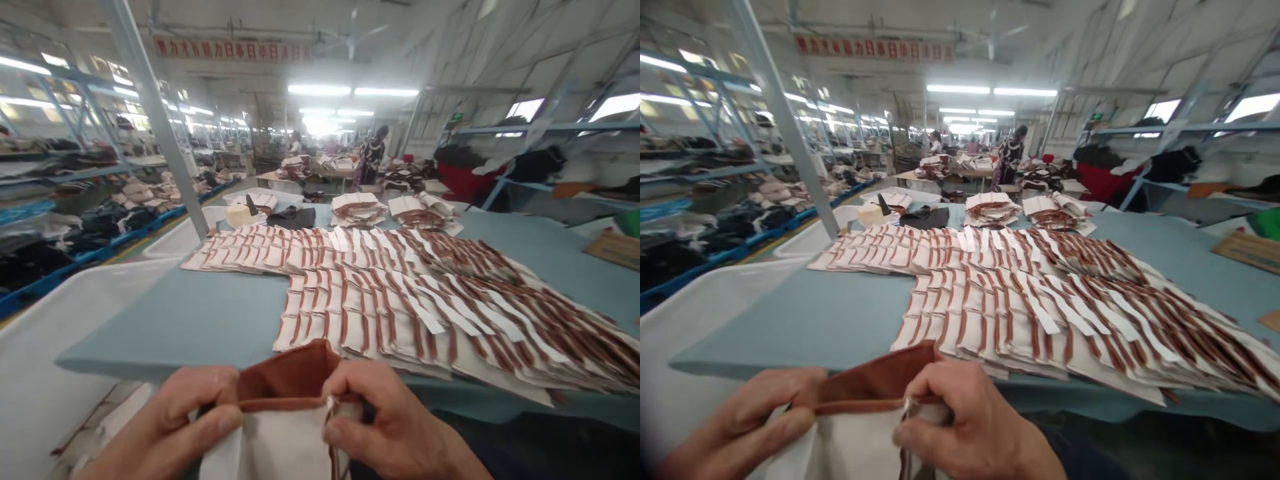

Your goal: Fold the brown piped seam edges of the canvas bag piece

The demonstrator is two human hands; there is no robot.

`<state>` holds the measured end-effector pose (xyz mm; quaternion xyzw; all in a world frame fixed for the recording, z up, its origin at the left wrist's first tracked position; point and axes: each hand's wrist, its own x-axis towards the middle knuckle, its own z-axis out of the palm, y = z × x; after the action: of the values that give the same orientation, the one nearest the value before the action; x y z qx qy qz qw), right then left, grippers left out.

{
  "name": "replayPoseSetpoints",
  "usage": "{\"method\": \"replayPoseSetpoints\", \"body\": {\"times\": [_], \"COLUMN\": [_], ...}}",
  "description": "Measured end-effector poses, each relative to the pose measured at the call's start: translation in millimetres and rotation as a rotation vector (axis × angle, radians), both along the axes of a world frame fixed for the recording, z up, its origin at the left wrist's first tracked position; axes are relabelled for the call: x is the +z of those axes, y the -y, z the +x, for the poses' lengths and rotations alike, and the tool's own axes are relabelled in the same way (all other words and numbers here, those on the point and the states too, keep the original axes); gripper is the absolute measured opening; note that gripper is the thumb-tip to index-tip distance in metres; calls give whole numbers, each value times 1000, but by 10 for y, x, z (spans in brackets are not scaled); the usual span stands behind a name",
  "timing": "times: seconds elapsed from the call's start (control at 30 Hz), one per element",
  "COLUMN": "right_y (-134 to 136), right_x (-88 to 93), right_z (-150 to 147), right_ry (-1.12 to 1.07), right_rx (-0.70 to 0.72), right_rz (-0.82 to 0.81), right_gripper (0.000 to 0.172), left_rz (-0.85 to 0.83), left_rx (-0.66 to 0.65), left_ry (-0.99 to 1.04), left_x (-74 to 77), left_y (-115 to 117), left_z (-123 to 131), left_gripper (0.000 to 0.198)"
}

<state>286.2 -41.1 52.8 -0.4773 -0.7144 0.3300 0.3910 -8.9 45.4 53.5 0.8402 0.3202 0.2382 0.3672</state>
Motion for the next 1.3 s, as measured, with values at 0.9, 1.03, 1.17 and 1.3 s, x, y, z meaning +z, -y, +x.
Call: {"method": "replayPoseSetpoints", "body": {"times": [0.9, 1.03, 1.17, 1.3], "right_y": [-72, -92, -149, -216], "right_x": [397, 219, -25, -254], "right_z": [-97, -5, 101, 193], "right_ry": [17, -6, -113, -173], "right_rx": [252, 237, 209, 211], "right_rz": [-120, -194, -234, -181], "right_gripper": [37, 36, 36, 33], "left_rz": [37, 12, 10, -53], "left_rx": [-316, -347, -338, -343], "left_ry": [-68, -109, -198, -225], "left_x": [393, 249, 124, 85], "left_y": [241, 224, 184, 99], "left_z": [698, 795, 843, 882], "left_gripper": [22, 21, 25, 26]}}
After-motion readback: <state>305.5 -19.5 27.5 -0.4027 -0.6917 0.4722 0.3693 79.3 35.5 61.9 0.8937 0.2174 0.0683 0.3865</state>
